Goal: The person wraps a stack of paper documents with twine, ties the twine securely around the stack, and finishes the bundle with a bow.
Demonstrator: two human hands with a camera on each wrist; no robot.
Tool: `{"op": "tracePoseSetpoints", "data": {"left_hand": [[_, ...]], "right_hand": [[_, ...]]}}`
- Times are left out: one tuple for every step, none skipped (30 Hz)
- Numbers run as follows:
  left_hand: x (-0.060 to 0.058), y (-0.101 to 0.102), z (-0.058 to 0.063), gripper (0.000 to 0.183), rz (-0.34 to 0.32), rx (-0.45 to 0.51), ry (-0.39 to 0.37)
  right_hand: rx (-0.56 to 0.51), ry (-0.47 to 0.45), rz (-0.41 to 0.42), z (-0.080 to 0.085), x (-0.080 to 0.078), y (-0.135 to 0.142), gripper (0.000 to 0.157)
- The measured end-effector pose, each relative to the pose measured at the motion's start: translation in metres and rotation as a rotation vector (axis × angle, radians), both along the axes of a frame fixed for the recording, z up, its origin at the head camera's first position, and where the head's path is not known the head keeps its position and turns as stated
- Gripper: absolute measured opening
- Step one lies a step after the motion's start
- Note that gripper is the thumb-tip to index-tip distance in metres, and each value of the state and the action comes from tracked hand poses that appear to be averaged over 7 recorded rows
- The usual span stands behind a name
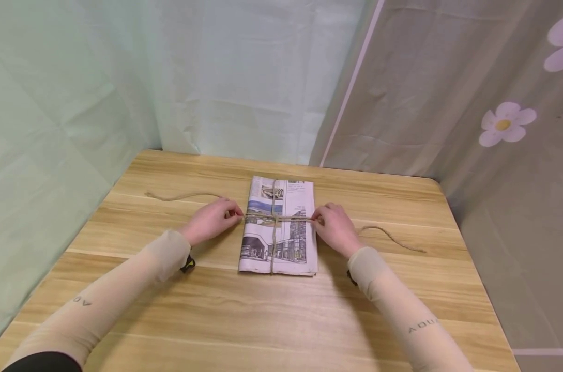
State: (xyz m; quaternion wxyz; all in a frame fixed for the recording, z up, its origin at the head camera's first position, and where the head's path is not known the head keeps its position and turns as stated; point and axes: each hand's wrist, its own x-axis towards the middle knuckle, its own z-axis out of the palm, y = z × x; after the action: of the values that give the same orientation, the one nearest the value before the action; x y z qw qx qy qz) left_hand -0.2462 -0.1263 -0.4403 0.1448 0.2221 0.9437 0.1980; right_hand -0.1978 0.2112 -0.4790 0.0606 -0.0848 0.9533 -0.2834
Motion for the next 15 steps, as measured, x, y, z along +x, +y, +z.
{"op": "tracePoseSetpoints", "data": {"left_hand": [[0.0, 0.0, 0.0, 0.017, 0.003, 0.009, -0.008], [0.001, -0.001, 0.001, 0.017, 0.016, 0.022, -0.017], [0.001, -0.002, 0.003, 0.018, 0.032, 0.036, -0.023], [0.001, -0.003, 0.003, 0.017, 0.05, 0.052, -0.022], [0.001, -0.005, 0.005, 0.017, 0.069, 0.069, -0.021], [0.001, -0.007, 0.006, 0.016, 0.093, 0.085, -0.027], [0.002, -0.008, 0.007, 0.016, 0.108, 0.099, -0.038], [0.003, -0.01, 0.009, 0.018, 0.127, 0.121, -0.073], [0.004, -0.011, 0.01, 0.02, 0.141, 0.154, -0.134], [0.006, -0.012, 0.011, 0.023, 0.153, 0.192, -0.211], [0.007, -0.013, 0.013, 0.027, 0.168, 0.235, -0.303], [0.009, -0.013, 0.013, 0.03, 0.193, 0.284, -0.406], [0.011, -0.012, 0.014, 0.032, 0.224, 0.34, -0.51], [0.012, -0.011, 0.014, 0.034, 0.264, 0.4, -0.607], [0.014, -0.009, 0.013, 0.035, 0.309, 0.463, -0.693]], "right_hand": [[-0.012, 0.003, -0.011, 0.002, 0.002, 0.003, 0.017], [-0.026, 0.009, -0.023, 0.004, 0.003, 0.006, 0.018], [-0.042, 0.013, -0.037, 0.007, 0.005, 0.009, 0.019], [-0.058, 0.015, -0.054, 0.01, 0.007, 0.013, 0.019], [-0.081, 0.005, -0.07, 0.013, 0.009, 0.017, 0.02], [-0.111, -0.017, -0.086, 0.015, 0.011, 0.02, 0.021], [-0.141, -0.052, -0.095, 0.017, 0.013, 0.024, 0.022], [-0.192, -0.108, -0.1, 0.017, 0.015, 0.027, 0.024], [-0.248, -0.186, -0.109, 0.017, 0.018, 0.03, 0.026], [-0.312, -0.275, -0.123, 0.017, 0.021, 0.031, 0.028], [-0.384, -0.375, -0.137, 0.015, 0.023, 0.032, 0.029], [-0.462, -0.475, -0.151, 0.014, 0.026, 0.032, 0.031], [-0.551, -0.57, -0.168, 0.011, 0.028, 0.032, 0.033], [-0.65, -0.657, -0.201, 0.009, 0.031, 0.03, 0.035], [-0.743, -0.721, -0.235, 0.008, 0.032, 0.028, 0.036]]}}
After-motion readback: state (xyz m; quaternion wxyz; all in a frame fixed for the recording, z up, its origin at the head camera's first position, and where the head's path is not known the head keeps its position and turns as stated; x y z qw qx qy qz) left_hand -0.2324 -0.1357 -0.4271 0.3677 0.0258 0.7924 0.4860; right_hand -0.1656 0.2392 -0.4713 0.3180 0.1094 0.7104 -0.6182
